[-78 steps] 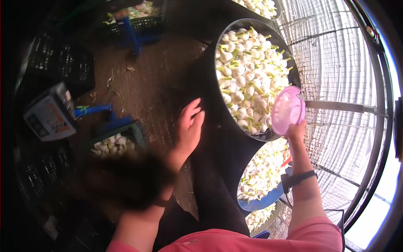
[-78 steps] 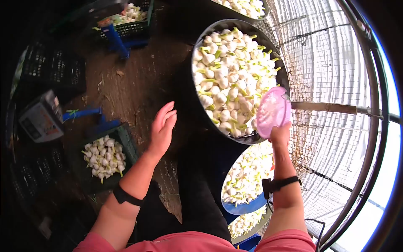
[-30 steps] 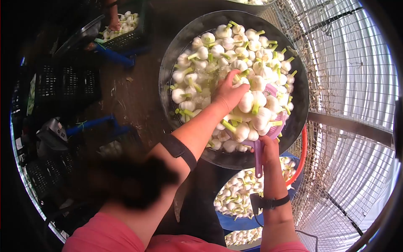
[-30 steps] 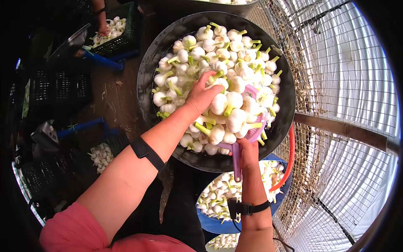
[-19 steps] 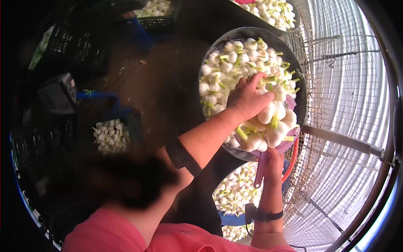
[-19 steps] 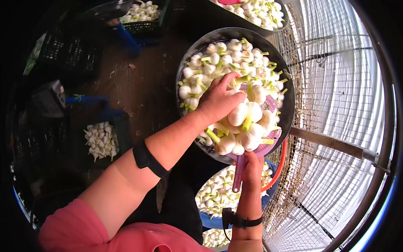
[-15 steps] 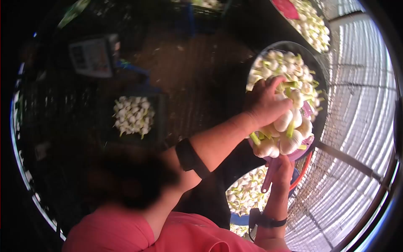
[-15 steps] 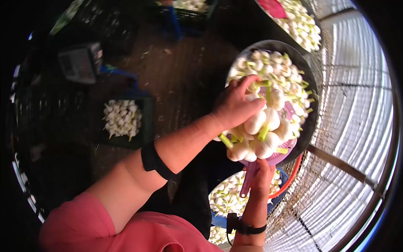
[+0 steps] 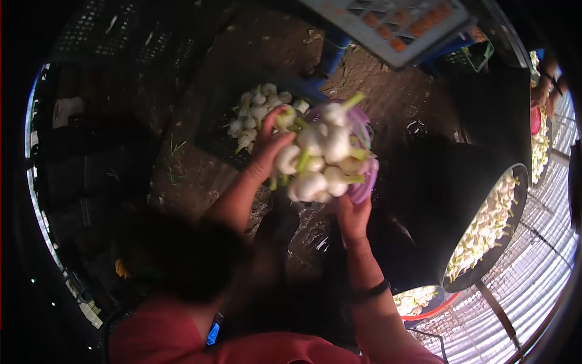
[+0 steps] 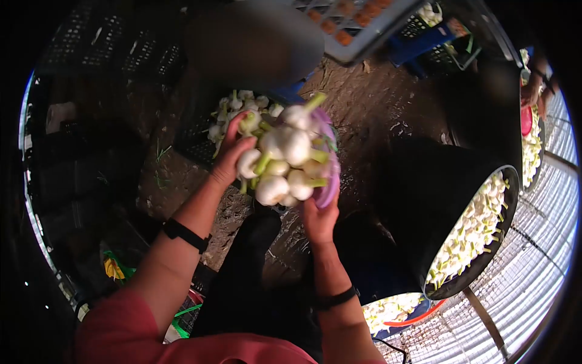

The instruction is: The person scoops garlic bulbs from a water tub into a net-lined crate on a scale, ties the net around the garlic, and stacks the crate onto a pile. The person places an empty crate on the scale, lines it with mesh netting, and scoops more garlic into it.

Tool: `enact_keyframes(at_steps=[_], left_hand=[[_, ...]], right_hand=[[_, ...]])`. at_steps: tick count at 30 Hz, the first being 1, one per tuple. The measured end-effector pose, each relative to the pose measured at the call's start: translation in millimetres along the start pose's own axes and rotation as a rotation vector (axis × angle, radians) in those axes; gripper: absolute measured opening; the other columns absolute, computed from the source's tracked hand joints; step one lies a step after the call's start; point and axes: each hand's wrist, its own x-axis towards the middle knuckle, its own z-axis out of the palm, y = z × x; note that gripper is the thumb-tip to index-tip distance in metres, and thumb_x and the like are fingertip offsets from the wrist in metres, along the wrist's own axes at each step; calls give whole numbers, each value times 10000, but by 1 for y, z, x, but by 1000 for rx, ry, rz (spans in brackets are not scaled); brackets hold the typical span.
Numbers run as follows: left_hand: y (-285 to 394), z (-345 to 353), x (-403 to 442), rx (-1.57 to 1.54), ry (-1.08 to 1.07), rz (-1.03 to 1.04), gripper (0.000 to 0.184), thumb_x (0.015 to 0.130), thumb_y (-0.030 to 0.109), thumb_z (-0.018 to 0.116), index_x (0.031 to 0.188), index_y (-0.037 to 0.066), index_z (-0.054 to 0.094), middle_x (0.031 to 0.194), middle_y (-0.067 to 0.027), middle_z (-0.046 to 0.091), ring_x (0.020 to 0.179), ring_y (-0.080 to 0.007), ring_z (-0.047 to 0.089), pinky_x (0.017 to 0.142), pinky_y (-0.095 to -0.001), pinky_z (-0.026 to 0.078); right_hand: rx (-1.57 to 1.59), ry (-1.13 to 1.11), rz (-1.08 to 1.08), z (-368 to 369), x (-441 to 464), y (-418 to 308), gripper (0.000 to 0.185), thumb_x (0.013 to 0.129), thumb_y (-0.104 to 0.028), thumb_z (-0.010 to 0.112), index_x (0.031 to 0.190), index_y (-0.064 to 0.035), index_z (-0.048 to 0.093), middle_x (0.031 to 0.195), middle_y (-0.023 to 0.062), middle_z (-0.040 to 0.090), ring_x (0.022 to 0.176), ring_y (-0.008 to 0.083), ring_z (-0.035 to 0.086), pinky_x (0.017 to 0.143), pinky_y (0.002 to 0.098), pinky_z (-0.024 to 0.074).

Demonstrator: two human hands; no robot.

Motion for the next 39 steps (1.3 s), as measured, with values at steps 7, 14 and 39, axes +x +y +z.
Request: enact_keyframes(at_steps=[7, 14, 39], left_hand=[[-73, -136, 6, 28, 577, -170, 543, 828, 136, 553, 1333, 61, 368, 1328, -145, 393, 1191, -216, 425, 903, -312, 404], [-75, -104, -50, 390, 906, -131, 408, 865, 8, 470, 1269, 36, 423, 1208, -124, 490, 1094, -191, 485, 948, -311, 360], [-210, 618, -4, 915, -608, -377, 780, 754, 557, 588, 1397, 242, 282, 1461, -177, 123, 1349, -335, 124, 1073, -447, 209]], right_hand=[[-840, 115, -422, 67, 44, 10, 744, 750, -45, 544, 1402, -84, 189, 1168, 252, 528, 884, 407, 601, 690, 438, 509], [-490, 355, -407, -12, 38, -23, 604, 819, -44, 495, 1375, -46, 257, 1051, 200, 580, 863, 301, 618, 732, 358, 497], [187, 738, 711, -564, -44, 120, 441, 736, -29, 538, 1142, -3, 366, 917, 178, 565, 611, 250, 600, 395, 344, 485]])
